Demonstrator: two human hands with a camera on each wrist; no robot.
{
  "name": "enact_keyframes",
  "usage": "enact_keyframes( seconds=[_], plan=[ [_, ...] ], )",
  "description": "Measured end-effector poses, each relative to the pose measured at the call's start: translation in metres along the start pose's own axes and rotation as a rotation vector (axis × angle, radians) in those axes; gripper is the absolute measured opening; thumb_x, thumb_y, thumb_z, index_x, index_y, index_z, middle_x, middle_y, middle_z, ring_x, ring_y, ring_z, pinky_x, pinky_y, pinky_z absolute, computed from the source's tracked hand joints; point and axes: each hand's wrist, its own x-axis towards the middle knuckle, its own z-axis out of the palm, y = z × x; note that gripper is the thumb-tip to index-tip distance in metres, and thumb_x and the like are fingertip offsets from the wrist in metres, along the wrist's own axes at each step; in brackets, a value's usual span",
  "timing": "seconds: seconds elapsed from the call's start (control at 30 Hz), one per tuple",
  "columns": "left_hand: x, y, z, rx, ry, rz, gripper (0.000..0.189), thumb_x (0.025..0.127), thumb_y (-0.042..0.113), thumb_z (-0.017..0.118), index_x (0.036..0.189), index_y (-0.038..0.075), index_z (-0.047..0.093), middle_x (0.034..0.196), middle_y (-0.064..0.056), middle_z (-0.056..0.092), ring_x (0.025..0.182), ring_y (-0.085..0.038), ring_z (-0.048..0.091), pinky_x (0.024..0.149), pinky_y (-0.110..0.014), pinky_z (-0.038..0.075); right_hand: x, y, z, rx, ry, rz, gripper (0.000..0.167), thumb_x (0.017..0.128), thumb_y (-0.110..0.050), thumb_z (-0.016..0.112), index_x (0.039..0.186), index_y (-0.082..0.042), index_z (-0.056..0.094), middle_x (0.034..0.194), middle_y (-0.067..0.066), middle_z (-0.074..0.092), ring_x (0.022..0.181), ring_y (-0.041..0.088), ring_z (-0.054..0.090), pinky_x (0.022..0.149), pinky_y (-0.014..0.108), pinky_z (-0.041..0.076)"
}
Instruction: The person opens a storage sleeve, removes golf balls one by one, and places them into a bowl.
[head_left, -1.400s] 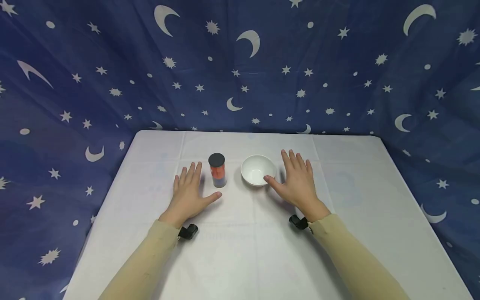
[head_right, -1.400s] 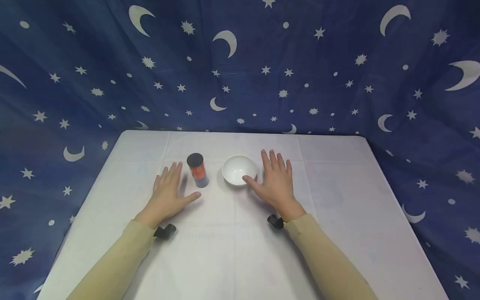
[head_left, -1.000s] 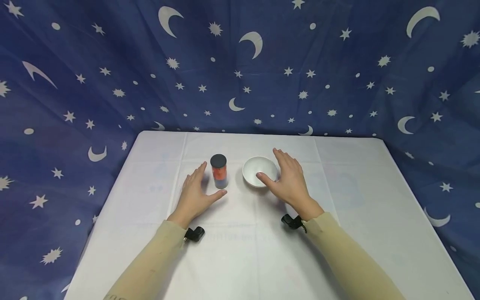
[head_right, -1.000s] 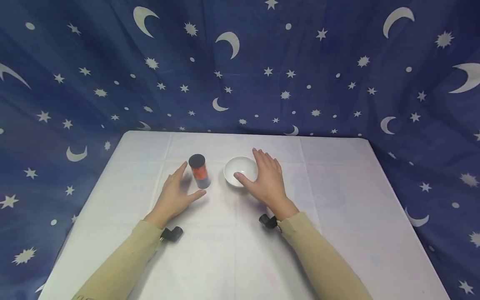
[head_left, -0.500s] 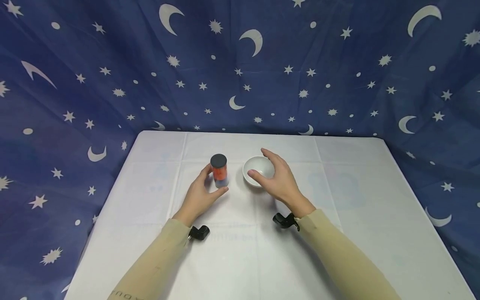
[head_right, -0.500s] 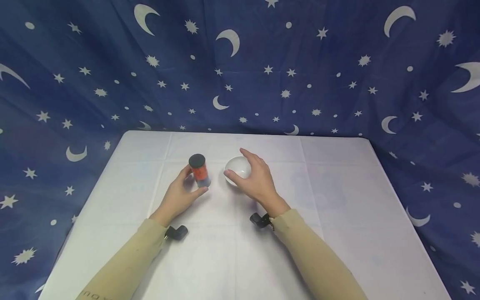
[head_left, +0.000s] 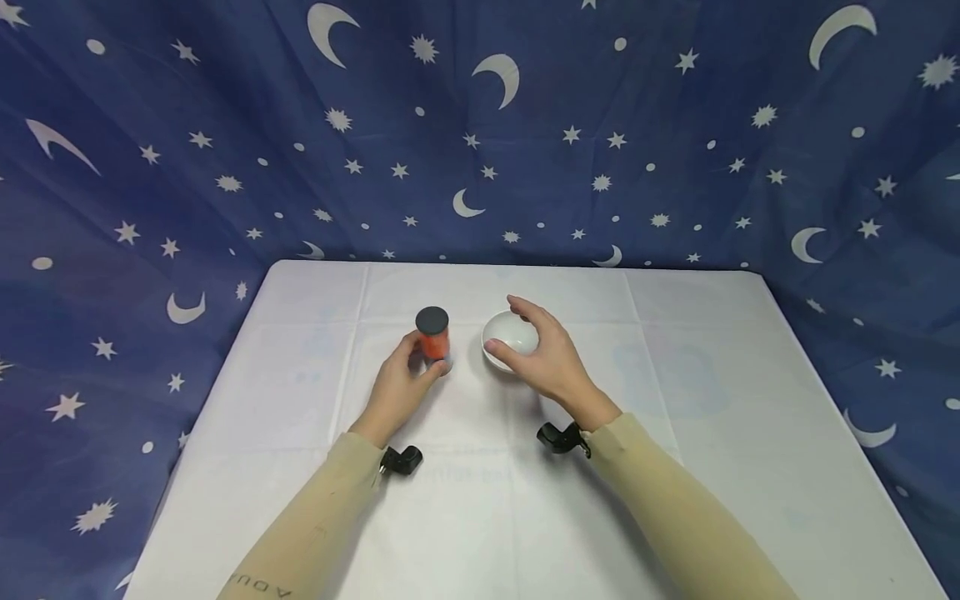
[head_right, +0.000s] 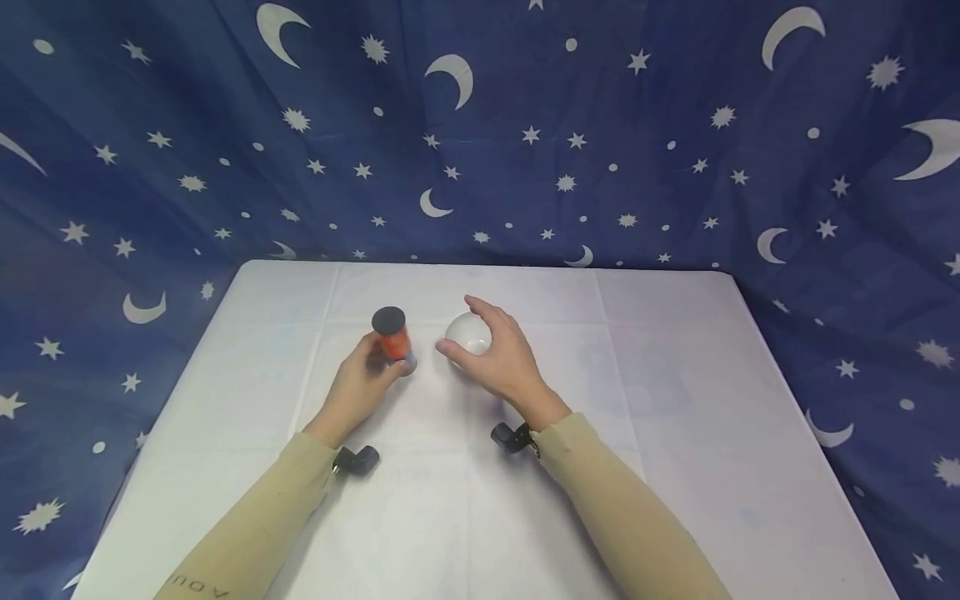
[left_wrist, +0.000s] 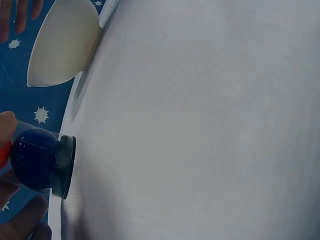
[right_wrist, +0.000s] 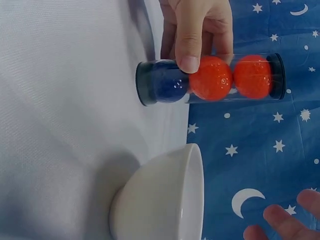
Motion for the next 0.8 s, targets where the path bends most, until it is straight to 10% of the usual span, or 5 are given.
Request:
enact_keyframes(
  seconds=[0.8],
  plan=[
    [-0.009, 0.016, -0.008, 0.226, -0.01, 0.244, 0.05, 0.085, 0.025, 0.075, 0.129, 0.018, 0.052, 0.124, -0.002, 0.057, 0.112, -0.019, 0.057, 0.097, -0.038, 0.046, 0.011, -0.01, 0.01, 0.015, -0.156, -0.2, 0.086, 0.07, -0.063, 0.077, 0.143, -0.03, 0.046, 0.129, -0.004, 0.057, 0.117, 0.018, 0.052, 0.097, 0.039, 0.042]
  ],
)
